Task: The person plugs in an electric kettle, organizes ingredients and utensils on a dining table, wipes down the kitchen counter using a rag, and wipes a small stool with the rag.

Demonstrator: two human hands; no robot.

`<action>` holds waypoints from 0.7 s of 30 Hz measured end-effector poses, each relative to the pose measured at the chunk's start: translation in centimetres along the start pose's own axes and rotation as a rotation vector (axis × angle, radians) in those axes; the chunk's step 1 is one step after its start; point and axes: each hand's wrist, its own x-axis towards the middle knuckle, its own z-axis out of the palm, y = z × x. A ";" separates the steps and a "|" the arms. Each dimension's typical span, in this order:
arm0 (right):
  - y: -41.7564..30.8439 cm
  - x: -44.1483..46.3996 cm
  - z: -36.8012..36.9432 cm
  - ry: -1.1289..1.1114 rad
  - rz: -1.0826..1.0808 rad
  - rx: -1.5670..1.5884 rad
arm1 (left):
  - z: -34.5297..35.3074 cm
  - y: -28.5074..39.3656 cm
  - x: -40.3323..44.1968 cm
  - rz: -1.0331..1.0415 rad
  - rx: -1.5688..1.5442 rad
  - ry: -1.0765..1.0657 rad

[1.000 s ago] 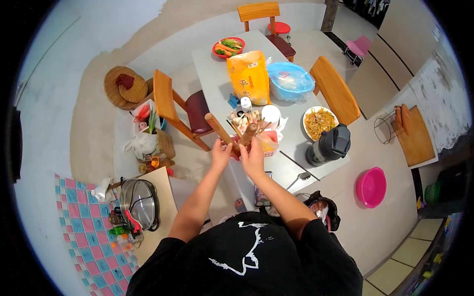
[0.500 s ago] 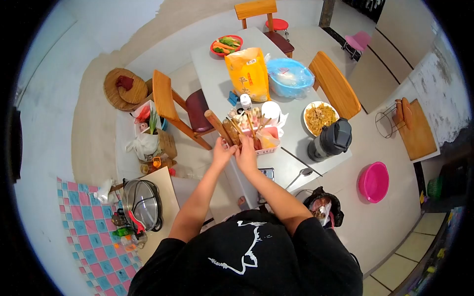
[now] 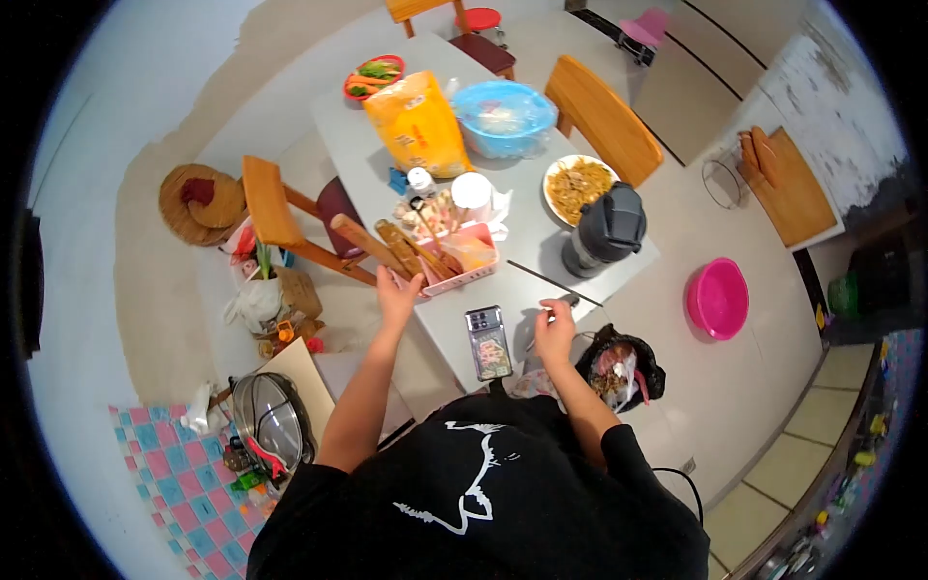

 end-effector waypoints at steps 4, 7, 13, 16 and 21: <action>4.0 1.5 -3.6 0.142 0.162 -0.155 | 0.8 -1.0 -1.6 0.066 -0.078 0.091; 7.5 2.5 -5.5 0.109 0.071 -0.397 | -0.2 1.1 -4.2 -0.092 -0.208 0.177; 13.1 4.1 -7.2 0.142 0.150 -0.339 | -1.0 0.9 -9.4 -0.085 -0.139 0.083; 14.5 4.3 -7.1 0.161 0.331 -0.079 | -0.8 1.4 -10.9 -0.138 -0.223 -0.022; 12.5 4.4 -5.7 0.018 0.995 0.359 | 0.7 2.3 -11.5 -0.166 -0.277 -0.145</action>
